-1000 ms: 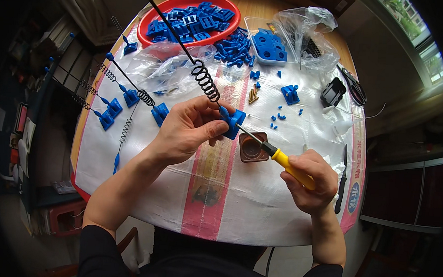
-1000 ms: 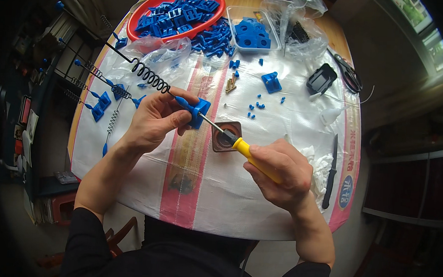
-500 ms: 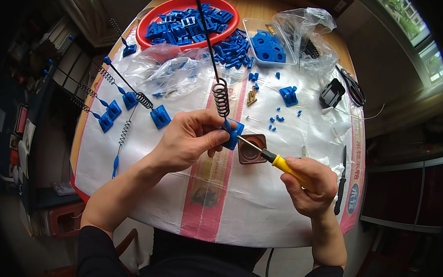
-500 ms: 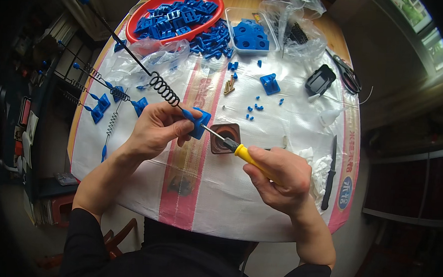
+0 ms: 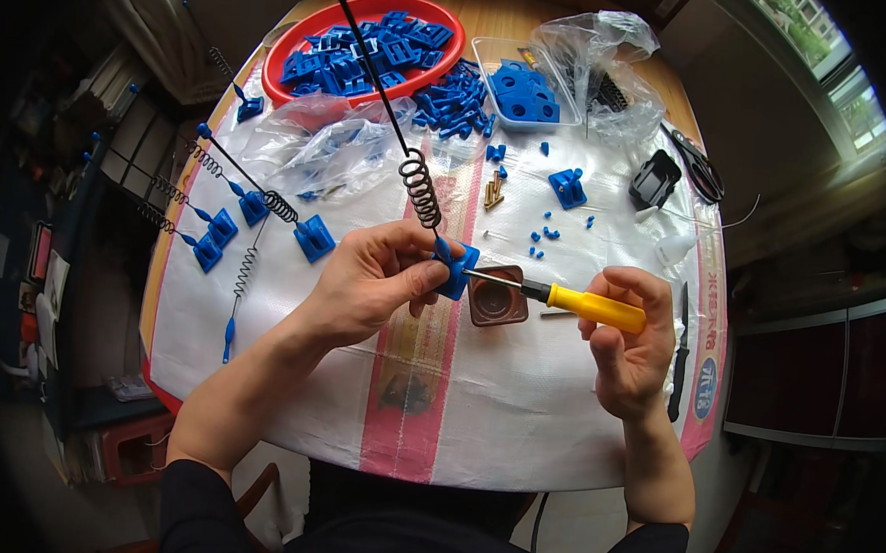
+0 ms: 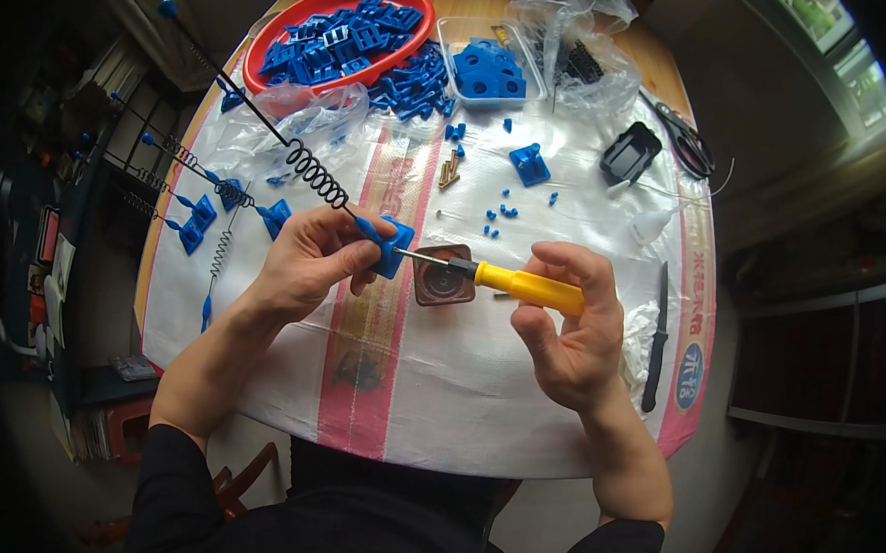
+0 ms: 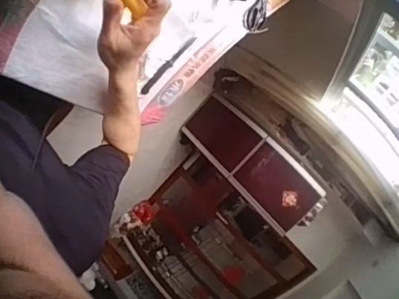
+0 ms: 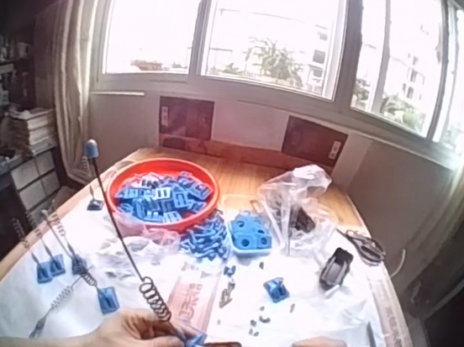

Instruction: Assembling blue plastic parts with metal springs and screws using a screwdriver.

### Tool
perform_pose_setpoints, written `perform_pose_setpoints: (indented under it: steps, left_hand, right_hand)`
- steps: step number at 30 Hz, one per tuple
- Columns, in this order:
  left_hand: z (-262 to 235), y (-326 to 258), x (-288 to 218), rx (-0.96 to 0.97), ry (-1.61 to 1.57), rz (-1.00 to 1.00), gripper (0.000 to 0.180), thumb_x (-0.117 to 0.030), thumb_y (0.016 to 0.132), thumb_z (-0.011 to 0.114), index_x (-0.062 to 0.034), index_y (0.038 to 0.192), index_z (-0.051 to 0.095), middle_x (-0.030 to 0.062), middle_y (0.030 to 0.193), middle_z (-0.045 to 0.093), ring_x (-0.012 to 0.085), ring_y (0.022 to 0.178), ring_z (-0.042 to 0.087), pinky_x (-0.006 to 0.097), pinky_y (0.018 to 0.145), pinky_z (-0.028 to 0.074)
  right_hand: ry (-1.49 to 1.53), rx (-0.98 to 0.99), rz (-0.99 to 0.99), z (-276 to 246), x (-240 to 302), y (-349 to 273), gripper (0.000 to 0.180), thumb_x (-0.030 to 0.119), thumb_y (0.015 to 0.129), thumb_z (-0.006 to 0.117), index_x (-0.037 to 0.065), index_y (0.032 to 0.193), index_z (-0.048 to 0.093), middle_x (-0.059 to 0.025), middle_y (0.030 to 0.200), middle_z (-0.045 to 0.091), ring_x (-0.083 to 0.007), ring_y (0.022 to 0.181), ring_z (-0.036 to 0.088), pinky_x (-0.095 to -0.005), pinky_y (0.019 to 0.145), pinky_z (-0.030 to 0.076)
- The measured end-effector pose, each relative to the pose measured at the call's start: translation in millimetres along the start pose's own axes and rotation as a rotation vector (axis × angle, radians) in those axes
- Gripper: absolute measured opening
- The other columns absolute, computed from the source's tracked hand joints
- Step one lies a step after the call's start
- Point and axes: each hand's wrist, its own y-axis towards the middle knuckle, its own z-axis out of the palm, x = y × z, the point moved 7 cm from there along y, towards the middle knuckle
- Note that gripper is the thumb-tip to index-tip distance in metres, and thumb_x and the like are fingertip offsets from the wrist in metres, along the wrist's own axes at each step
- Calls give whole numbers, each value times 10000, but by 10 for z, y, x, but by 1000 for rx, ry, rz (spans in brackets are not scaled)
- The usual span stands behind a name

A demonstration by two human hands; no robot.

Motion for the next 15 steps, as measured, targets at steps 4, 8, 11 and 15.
perform_pose_setpoints:
  steps: [4, 8, 11, 15]
  left_hand:
    - [29, 10, -2, 9, -40, 18, 213, -76, 997, 634, -2, 1197, 635, 68, 926, 704, 82, 743, 616, 228, 633, 507]
    - [34, 6, -18, 4, -56, 46, 191, -62, 1007, 611, -18, 1192, 604, 63, 928, 677, 78, 734, 593, 232, 636, 489]
    - [53, -23, -17, -18, -42, 42, 170, -56, 1013, 597, -29, 1180, 583, 48, 909, 644, 71, 719, 564, 226, 632, 463]
    - [65, -28, -46, -47, 8, 46, 168, -56, 1017, 590, -41, 1184, 568, 29, 887, 615, 64, 709, 539, 219, 629, 434]
  right_hand:
    - [-162, -41, -121, 45, 71, 23, 401, 204, 977, 655, 17, 1286, 480, -110, 992, 602, -121, 832, 588, -227, 732, 493]
    - [27, 34, -58, 62, 30, -1, 348, 120, 992, 609, 15, 1295, 474, -120, 1041, 608, -94, 826, 584, -236, 780, 508]
    - [-15, 30, 213, -52, -139, -85, 329, 69, 968, 636, -7, 1262, 512, -108, 1052, 609, -116, 898, 618, -250, 822, 521]
    - [-108, -58, -104, 72, 11, 9, 358, 180, 982, 668, -22, 1253, 549, -104, 933, 677, -137, 782, 660, -252, 759, 545]
